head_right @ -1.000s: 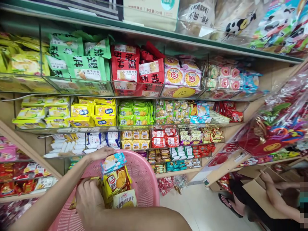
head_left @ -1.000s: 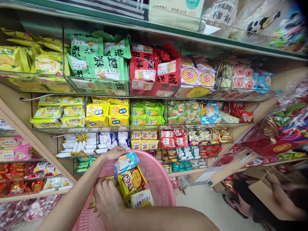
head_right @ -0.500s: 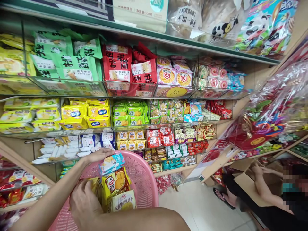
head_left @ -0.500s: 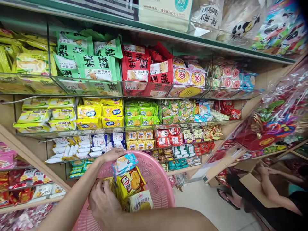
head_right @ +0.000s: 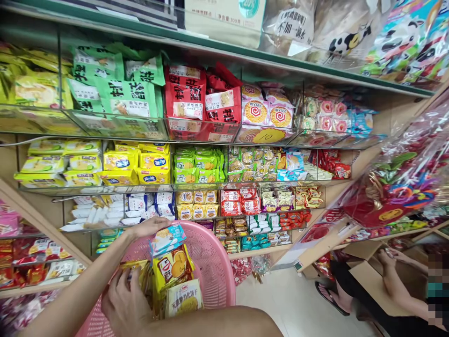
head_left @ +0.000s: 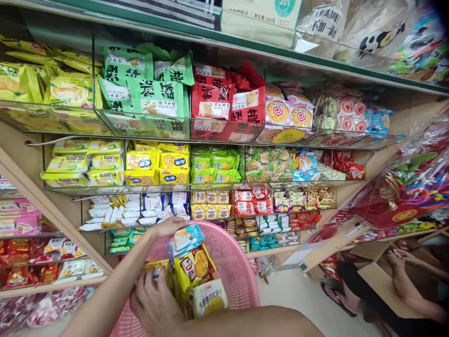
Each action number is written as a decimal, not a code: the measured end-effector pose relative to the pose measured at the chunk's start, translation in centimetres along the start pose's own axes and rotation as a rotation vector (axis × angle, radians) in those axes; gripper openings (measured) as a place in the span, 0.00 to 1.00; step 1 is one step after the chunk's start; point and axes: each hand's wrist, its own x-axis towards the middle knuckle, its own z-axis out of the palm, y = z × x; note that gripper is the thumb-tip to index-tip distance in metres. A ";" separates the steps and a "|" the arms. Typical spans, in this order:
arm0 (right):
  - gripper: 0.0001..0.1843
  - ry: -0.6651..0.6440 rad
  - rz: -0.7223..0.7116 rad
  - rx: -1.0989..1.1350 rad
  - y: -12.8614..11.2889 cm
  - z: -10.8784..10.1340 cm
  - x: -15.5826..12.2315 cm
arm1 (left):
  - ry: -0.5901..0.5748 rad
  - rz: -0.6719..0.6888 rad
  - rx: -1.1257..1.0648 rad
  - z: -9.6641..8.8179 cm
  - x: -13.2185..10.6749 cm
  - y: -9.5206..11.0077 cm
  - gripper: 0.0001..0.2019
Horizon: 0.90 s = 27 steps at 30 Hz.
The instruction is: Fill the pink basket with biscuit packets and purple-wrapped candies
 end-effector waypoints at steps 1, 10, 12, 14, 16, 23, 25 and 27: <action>0.20 -0.006 -0.007 -0.006 -0.2 0.1 0.0 | -0.004 0.002 -0.007 0.0 0.0 0.0 0.28; 0.22 0.061 0.102 -0.084 -0.4 0.3 0.9 | 0.014 -0.010 -0.012 0.1 -0.5 0.5 0.28; 0.22 0.067 0.112 -0.082 0.0 0.0 1.1 | 0.016 -0.005 -0.017 0.1 -0.6 0.8 0.28; 0.22 0.072 0.118 -0.069 0.2 -0.1 1.1 | 0.008 -0.002 -0.021 0.1 -0.7 1.0 0.28; 0.22 0.075 0.123 -0.054 0.4 0.0 1.2 | 0.004 -0.001 -0.023 0.0 -0.7 1.0 0.28; 0.22 0.068 0.125 -0.030 0.4 0.4 1.2 | -0.019 -0.010 -0.060 0.1 -0.8 1.1 0.27; 0.22 0.069 0.125 -0.032 0.4 0.1 1.0 | 0.000 -0.011 -0.062 0.2 -0.9 1.3 0.26; 0.22 0.073 0.131 -0.039 0.4 0.0 0.7 | 0.011 -0.022 -0.062 0.4 -1.0 1.4 0.26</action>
